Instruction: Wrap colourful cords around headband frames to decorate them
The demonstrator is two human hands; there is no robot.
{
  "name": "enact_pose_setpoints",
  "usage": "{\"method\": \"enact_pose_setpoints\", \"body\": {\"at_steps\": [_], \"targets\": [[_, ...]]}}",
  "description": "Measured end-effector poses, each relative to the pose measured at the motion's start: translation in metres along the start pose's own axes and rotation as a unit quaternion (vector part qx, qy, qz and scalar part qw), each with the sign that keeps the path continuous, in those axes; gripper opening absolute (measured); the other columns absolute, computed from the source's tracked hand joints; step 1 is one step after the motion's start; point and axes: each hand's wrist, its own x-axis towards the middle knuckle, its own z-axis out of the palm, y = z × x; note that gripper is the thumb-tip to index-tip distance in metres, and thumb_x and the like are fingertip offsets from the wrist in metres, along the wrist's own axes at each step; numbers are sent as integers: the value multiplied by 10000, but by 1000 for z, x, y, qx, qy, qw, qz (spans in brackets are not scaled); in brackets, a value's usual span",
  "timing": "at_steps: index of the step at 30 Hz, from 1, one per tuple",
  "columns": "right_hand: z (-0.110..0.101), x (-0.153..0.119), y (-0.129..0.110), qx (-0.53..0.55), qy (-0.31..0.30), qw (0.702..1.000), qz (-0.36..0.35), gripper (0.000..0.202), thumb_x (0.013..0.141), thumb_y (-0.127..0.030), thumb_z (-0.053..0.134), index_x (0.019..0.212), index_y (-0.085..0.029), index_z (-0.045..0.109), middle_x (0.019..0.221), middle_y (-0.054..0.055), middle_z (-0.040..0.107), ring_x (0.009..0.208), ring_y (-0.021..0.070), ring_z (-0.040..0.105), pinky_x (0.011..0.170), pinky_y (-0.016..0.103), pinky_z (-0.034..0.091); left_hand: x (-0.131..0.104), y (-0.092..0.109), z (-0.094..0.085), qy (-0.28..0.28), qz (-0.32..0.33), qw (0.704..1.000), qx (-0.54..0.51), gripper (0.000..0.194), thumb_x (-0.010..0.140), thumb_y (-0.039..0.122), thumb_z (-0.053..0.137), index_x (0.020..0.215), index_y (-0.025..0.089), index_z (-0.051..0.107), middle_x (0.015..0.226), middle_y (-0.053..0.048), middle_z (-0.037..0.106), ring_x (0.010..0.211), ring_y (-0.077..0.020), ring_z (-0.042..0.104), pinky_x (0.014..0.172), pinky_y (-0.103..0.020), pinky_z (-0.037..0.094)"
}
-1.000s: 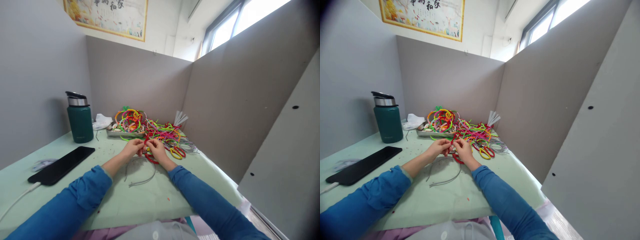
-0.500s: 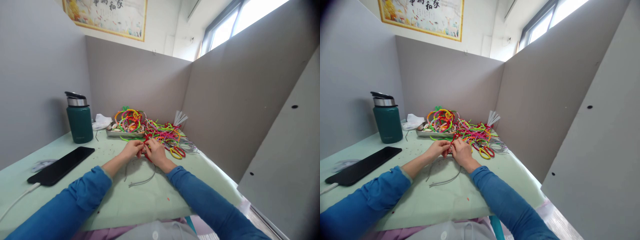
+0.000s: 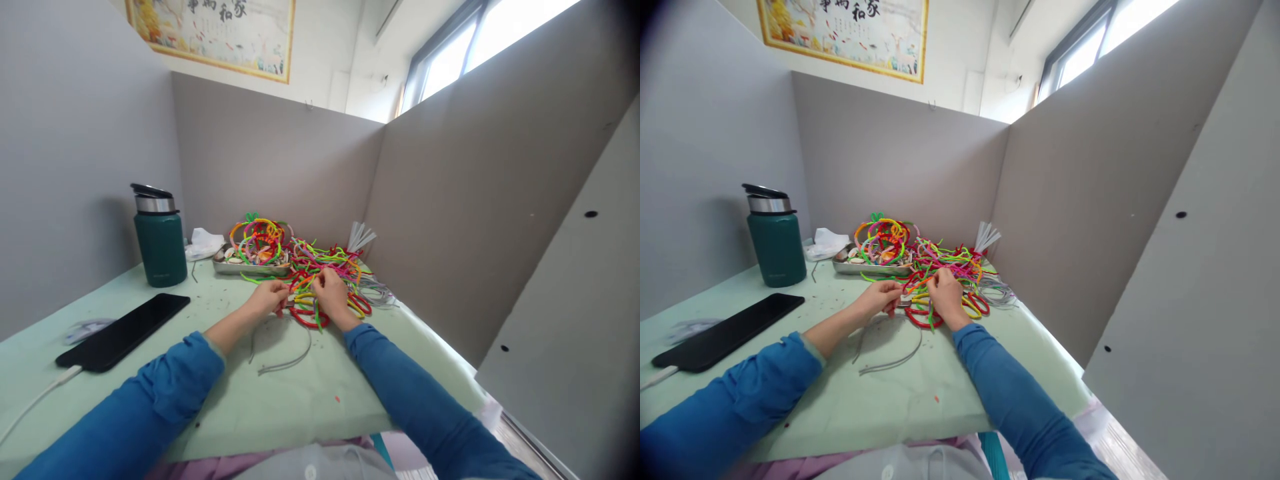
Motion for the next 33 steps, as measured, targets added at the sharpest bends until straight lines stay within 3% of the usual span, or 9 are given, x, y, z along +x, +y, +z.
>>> {"method": "enact_pose_setpoints", "body": {"at_steps": [5, 12, 18, 22, 33], "targets": [[-10, 8, 13, 16, -30, 998, 54, 133, 776, -227, 407, 719, -176, 516, 645, -6, 520, 570, 122, 415, 525, 240, 219, -1, 5, -6, 18, -25, 998, -62, 213, 691, 339, 605, 692, 155, 498, 460, 64, 488, 314, -32, 313, 428, -239, 452], [-10, 4, 5, -29, -71, 997, -11, 201, 834, -240, 382, 736, -170, 543, 655, 7, 550, 577, 117, 429, 538, 248, 207, -1, 4, -6, 24, -16, 999, -41, 245, 695, 390, 606, 732, 159, 531, 423, 72, 465, 311, -40, 324, 397, -213, 425], [-9, 2, 6, -78, -114, 990, -7, 217, 852, -263, 395, 784, -170, 579, 723, 25, 604, 613, 121, 481, 545, 245, 228, -3, 7, -5, 32, -14, 999, -23, 169, 720, 317, 558, 726, 151, 527, 408, 64, 465, 307, -43, 312, 384, -215, 427], [-8, 1, 8, -67, -126, 990, -20, 209, 864, -253, 403, 878, -179, 598, 844, 43, 640, 727, 133, 535, 618, 231, 289, -1, 2, -6, 33, -11, 999, -18, 169, 708, 317, 566, 721, 157, 515, 400, 67, 462, 300, -50, 332, 377, -214, 422], [-5, -2, 5, -49, -142, 986, -68, 199, 871, -265, 417, 859, -184, 599, 871, 43, 646, 777, 142, 557, 649, 228, 327, -2, 2, -6, 34, -12, 999, -7, 209, 699, 352, 571, 741, 154, 524, 402, 69, 454, 313, -53, 346, 369, -202, 404]]}}
